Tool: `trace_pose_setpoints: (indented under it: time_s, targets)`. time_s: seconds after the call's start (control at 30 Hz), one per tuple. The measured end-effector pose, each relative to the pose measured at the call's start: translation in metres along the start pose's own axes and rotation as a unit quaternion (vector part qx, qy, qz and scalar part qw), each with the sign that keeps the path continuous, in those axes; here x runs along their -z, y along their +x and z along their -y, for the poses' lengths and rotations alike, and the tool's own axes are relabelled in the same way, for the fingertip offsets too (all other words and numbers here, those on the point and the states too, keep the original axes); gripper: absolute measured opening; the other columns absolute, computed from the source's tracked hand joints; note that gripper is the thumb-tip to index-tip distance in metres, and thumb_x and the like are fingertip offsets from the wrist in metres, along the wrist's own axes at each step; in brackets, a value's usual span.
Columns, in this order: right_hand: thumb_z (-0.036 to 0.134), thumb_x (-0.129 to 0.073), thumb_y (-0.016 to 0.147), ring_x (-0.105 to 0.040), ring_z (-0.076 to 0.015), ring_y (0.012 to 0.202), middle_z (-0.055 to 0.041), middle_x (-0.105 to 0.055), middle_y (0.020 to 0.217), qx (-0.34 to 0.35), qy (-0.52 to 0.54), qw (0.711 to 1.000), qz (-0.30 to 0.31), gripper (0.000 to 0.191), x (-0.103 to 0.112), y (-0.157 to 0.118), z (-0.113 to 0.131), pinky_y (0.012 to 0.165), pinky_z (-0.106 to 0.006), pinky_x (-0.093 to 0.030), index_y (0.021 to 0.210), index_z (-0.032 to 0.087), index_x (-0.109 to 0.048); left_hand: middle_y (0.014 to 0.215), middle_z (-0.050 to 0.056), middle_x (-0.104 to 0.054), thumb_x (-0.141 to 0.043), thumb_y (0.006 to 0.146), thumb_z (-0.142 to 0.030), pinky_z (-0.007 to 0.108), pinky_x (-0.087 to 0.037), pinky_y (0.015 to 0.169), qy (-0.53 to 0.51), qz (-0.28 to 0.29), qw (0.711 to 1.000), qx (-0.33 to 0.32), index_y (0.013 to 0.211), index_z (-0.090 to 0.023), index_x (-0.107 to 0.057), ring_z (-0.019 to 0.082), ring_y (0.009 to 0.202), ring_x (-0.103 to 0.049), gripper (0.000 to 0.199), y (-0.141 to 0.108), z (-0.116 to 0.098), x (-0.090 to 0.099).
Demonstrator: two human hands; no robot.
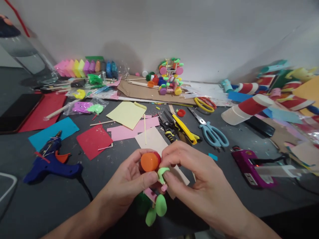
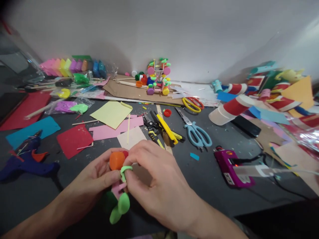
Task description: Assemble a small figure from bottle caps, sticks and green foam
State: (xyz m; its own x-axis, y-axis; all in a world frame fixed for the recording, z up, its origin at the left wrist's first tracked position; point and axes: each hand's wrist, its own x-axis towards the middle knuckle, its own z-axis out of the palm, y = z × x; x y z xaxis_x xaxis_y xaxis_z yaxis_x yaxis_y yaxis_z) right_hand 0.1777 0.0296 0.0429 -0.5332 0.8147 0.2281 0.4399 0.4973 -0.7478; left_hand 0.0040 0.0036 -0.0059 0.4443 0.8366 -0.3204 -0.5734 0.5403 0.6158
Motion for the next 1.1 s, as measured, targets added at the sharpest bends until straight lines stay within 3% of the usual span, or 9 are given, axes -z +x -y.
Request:
trace_pose_setpoints:
  time_s: [0.17,0.73,0.97,1.1]
  targets:
    - [0.011,-0.056,0.089,-0.061,-0.0088,0.090,0.0012,-0.062,0.099,0.012,-0.010,1.000,0.009,0.015,0.0023,-0.0017,-0.0006,0.077,-0.021,-0.048,0.098,0.023,-0.062,0.080,-0.001,-0.066,-0.076,0.082,-0.024,0.019,-0.053,0.060,-0.004,0.006,1.000,-0.001,0.107,-0.018,-0.060,0.010,0.066,-0.066,0.030,0.0009,-0.0008,-0.0003]
    - [0.016,-0.057,0.094,-0.062,-0.0095,0.089,-0.0006,-0.062,0.098,0.041,-0.044,0.998,-0.004,0.011,0.0028,-0.0019,-0.0003,0.079,-0.023,-0.050,0.092,0.022,-0.066,0.079,0.000,-0.067,-0.077,0.082,-0.025,0.017,-0.052,0.057,0.002,0.018,1.000,0.002,0.104,-0.018,-0.061,0.010,0.065,-0.067,0.028,0.0006,0.0022,0.0025]
    - [0.018,-0.061,0.092,-0.060,-0.0065,0.097,0.0021,-0.063,0.107,0.024,-0.044,0.999,0.006,0.018,0.0095,-0.0031,-0.0030,0.086,-0.019,-0.047,0.109,0.024,-0.064,0.080,0.000,-0.069,-0.069,0.089,-0.024,0.015,-0.050,0.059,0.012,0.035,0.999,0.007,0.108,-0.020,-0.061,0.008,0.067,-0.066,0.021,-0.0028,0.0041,0.0059]
    - [0.017,-0.060,0.093,-0.061,-0.0070,0.096,0.0015,-0.062,0.108,0.045,-0.054,0.997,0.013,0.015,0.0097,-0.0034,-0.0041,0.085,-0.021,-0.047,0.105,0.025,-0.066,0.079,0.001,-0.070,-0.070,0.089,-0.027,0.016,-0.049,0.060,0.024,0.041,0.999,0.011,0.107,-0.019,-0.060,0.009,0.068,-0.065,0.022,-0.0018,0.0040,0.0063]
